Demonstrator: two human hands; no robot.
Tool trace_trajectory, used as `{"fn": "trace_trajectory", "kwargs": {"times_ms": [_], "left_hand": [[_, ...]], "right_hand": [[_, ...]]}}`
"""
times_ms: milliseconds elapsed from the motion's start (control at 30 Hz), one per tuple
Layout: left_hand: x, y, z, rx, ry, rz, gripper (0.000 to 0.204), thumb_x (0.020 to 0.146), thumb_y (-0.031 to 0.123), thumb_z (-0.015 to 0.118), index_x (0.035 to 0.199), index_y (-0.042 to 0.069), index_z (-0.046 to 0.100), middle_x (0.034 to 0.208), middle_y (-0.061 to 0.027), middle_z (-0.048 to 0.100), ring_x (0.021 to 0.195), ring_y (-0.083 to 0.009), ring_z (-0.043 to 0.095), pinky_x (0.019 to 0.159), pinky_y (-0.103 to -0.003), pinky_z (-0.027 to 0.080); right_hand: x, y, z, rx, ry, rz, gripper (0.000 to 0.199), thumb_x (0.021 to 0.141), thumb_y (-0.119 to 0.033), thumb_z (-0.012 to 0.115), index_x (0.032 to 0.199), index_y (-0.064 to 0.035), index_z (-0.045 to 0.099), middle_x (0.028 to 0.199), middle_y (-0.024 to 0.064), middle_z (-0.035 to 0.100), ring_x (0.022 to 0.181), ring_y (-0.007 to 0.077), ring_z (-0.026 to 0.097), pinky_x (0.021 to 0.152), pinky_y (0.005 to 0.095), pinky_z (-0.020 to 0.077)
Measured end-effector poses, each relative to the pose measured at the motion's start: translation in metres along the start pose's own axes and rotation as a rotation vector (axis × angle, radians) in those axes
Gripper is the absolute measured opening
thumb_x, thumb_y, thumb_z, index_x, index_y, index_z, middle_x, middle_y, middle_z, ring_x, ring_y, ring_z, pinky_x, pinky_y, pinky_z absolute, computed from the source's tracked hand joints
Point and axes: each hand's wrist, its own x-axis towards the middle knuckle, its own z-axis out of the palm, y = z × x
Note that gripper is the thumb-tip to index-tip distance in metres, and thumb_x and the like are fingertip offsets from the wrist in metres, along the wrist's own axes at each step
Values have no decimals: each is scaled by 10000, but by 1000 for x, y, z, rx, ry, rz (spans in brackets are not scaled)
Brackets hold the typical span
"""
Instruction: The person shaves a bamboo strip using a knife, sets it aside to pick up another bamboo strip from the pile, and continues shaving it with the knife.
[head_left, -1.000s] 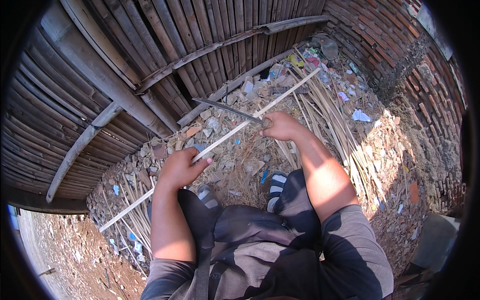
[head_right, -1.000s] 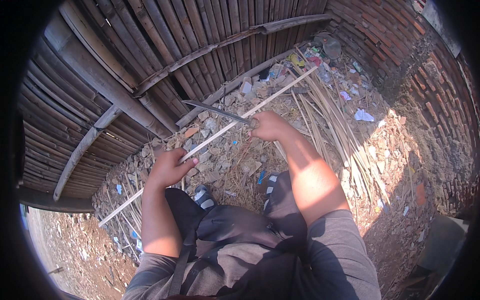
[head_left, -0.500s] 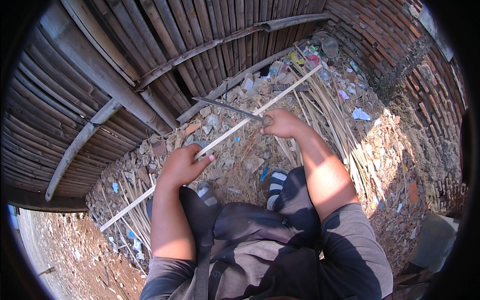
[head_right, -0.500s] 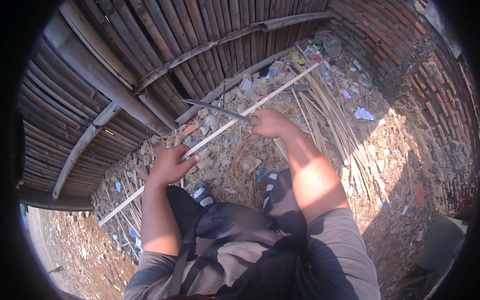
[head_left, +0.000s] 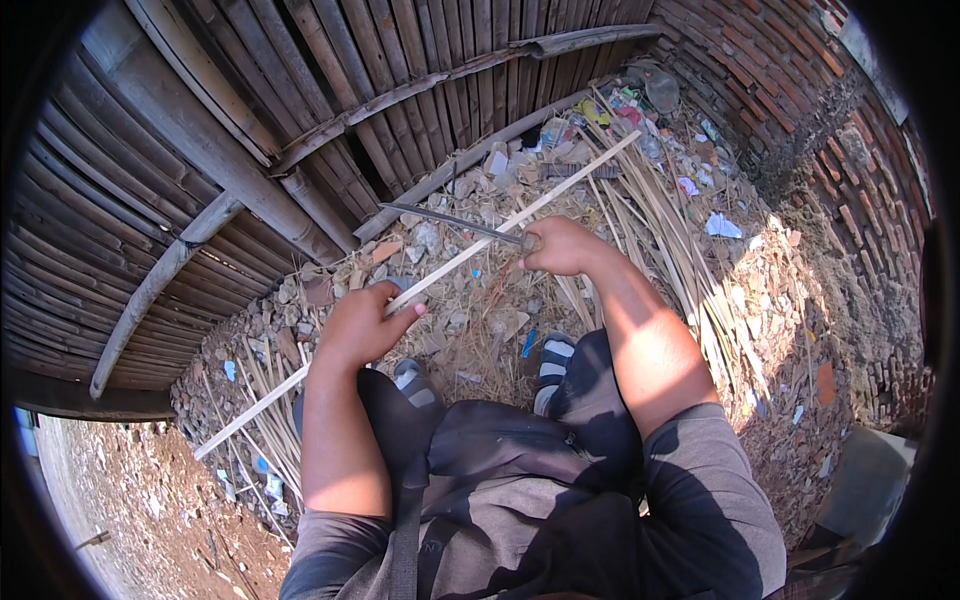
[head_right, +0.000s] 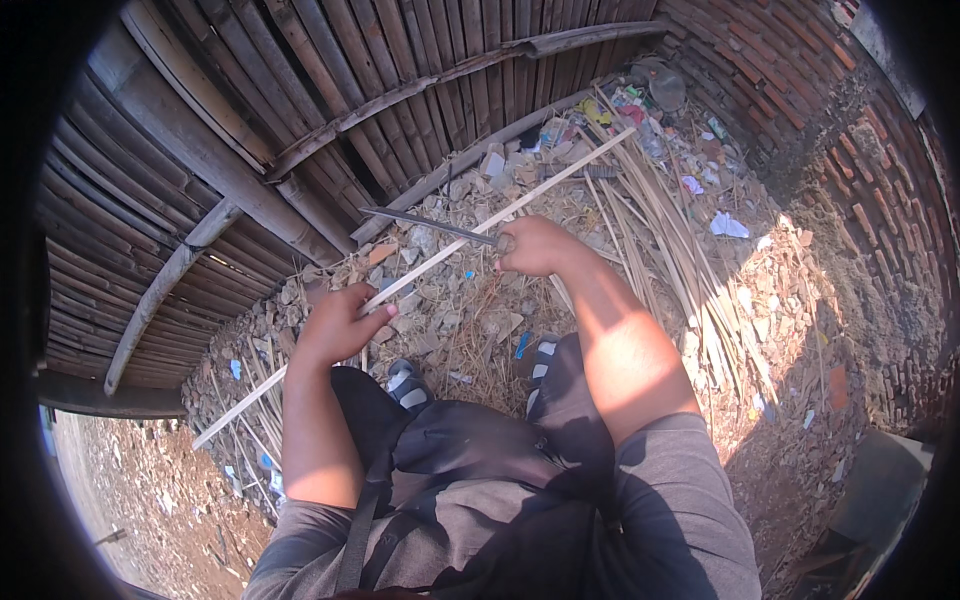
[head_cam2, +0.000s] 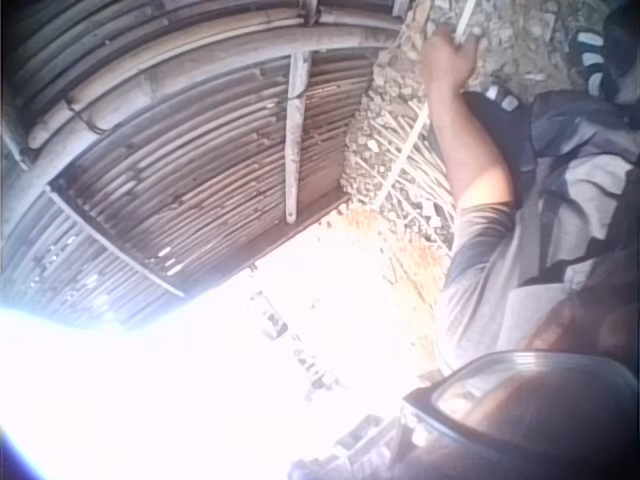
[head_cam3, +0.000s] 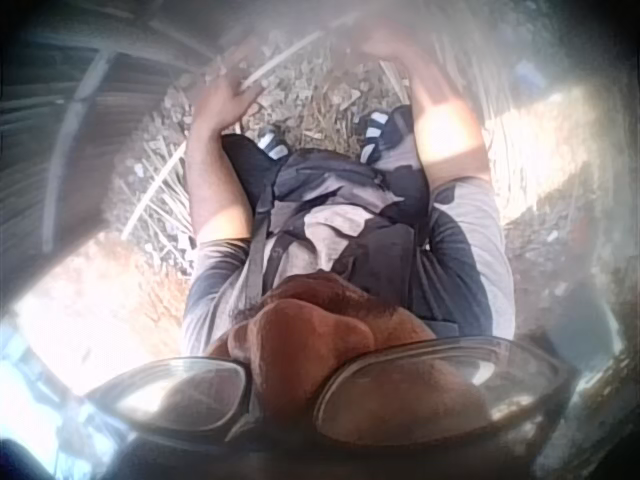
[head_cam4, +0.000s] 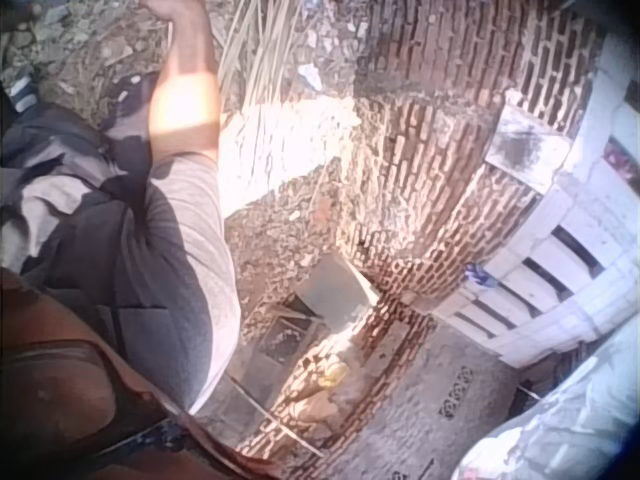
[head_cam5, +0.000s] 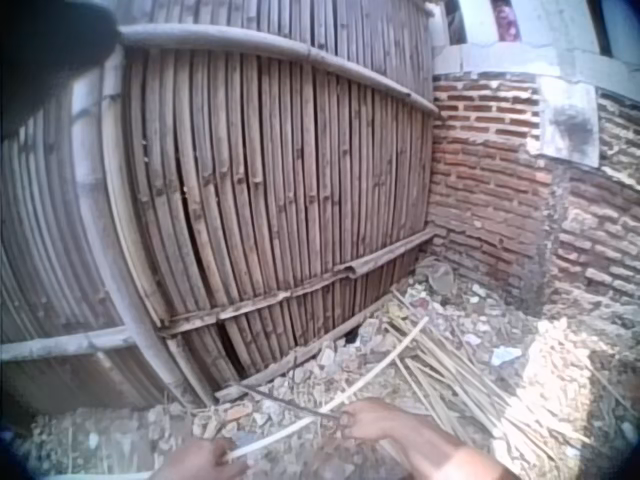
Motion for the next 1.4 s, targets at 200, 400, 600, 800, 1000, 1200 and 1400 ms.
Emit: {"fn": "trace_trajectory", "kwargs": {"times_ms": [200, 400, 600, 800, 1000, 1200, 1400], "left_hand": [[-1, -2, -1, -2, 22, 5, 483, 902, 469, 773, 1009, 0, 722, 752, -148, 680, 714, -274, 676, 682, -410, 515], [-2, 3, -5, 0, 34, 8, 532, 885, 544, 746, 997, 24, 733, 727, -200, 683, 731, -407, 697, 690, -481, 535], [-1, -1, -7, -42, 93, -27, 491, 894, 497, 765, 985, 15, 729, 704, -186, 676, 687, -344, 699, 665, -448, 528], [-2, 2, -11, -125, 213, -28, 437, 921, 420, 772, 965, -10, 711, 699, -150, 681, 644, -259, 665, 654, -396, 516], [-2, 0, -10, -224, 217, 5, 424, 919, 392, 785, 980, -18, 701, 711, -116, 676, 650, -174, 632, 633, -357, 506], [-3, 2, -4, -337, 87, 28, 339, 919, 302, 811, 947, 3, 654, 708, 17, 592, 655, -64, 512, 583, -270, 421], [0, -10, 8, -383, 0, 66, 325, 921, 289, 812, 921, 27, 620, 702, 59, 543, 636, -48, 480, 556, -260, 388]], "right_hand": [[-4, -3, -7, 89, -10, 20, 499, 770, -355, 840, 1138, -37, 730, 1077, 245, 724, 1040, 409, 689, 931, 457, 529], [-3, 3, -3, 71, 46, -14, 546, 767, -364, 847, 1200, -54, 724, 1112, 256, 722, 1055, 408, 692, 944, 452, 531], [-11, 0, -10, 7, 299, 57, 509, 812, -380, 815, 1213, -82, 719, 1110, 240, 721, 1078, 412, 688, 932, 490, 542], [-20, -24, -16, -46, 315, 85, 458, 837, -385, 796, 1212, -134, 723, 1061, 219, 731, 1039, 419, 692, 902, 517, 547], [-16, -20, -9, 41, 424, -14, 396, 834, -365, 812, 1116, -99, 732, 940, 213, 725, 917, 427, 696, 801, 491, 541], [-23, -22, -26, 63, 361, 139, 445, 838, -358, 786, 1225, -149, 722, 1061, 214, 737, 1015, 414, 699, 867, 506, 552], [-22, -31, -17, -24, 378, -40, 435, 843, -350, 811, 1168, -73, 728, 1007, 217, 743, 964, 405, 707, 861, 457, 546]]}}
